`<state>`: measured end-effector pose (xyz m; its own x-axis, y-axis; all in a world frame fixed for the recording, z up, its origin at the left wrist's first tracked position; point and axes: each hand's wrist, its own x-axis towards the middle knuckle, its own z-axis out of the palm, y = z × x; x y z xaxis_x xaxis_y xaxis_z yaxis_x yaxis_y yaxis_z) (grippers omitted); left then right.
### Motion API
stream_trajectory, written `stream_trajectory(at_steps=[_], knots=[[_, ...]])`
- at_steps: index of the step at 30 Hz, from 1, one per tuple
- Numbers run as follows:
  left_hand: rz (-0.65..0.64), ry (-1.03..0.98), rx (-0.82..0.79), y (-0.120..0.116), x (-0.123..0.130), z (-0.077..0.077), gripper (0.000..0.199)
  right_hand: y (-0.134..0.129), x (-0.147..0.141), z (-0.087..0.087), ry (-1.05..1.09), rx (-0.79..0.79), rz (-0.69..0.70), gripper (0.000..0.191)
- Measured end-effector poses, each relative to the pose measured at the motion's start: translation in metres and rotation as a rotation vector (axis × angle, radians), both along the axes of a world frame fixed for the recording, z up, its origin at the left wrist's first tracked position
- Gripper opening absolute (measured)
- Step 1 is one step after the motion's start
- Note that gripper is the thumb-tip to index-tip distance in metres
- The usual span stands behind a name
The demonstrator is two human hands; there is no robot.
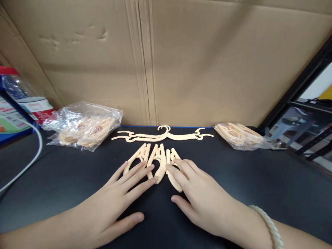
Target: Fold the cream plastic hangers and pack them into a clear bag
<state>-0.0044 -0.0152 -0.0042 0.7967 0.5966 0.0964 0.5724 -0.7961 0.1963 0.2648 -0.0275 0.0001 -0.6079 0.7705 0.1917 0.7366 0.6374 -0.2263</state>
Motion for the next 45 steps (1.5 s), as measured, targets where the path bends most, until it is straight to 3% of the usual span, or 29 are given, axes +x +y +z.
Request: stream_trajectory(at_steps=[7, 19, 27, 35, 40, 45], knots=[[0.087, -0.110, 0.102, 0.001, 0.001, -0.009, 0.056, 0.004, -0.001, 0.000, 0.015, 0.003, 0.058, 0.054], [0.076, -0.102, 0.113, 0.003, 0.001, -0.012, 0.054, 0.025, 0.005, -0.020, 0.093, 0.098, 0.043, 0.042], [0.075, -0.116, 0.109, 0.006, 0.001, -0.013, 0.052, 0.023, 0.005, -0.017, 0.082, 0.125, 0.058, 0.041], [0.164, -0.259, 0.144, 0.047, -0.020, -0.002, 0.033, 0.033, 0.017, -0.007, 0.093, 0.137, 0.003, 0.040], [0.330, -0.424, 0.054, 0.073, -0.033, -0.009, 0.023, 0.048, 0.023, -0.018, 0.228, 0.101, -0.045, 0.037], [0.335, -0.414, 0.050, 0.074, -0.034, -0.016, 0.021, 0.056, 0.023, -0.027, 0.308, 0.028, -0.036, 0.038]])
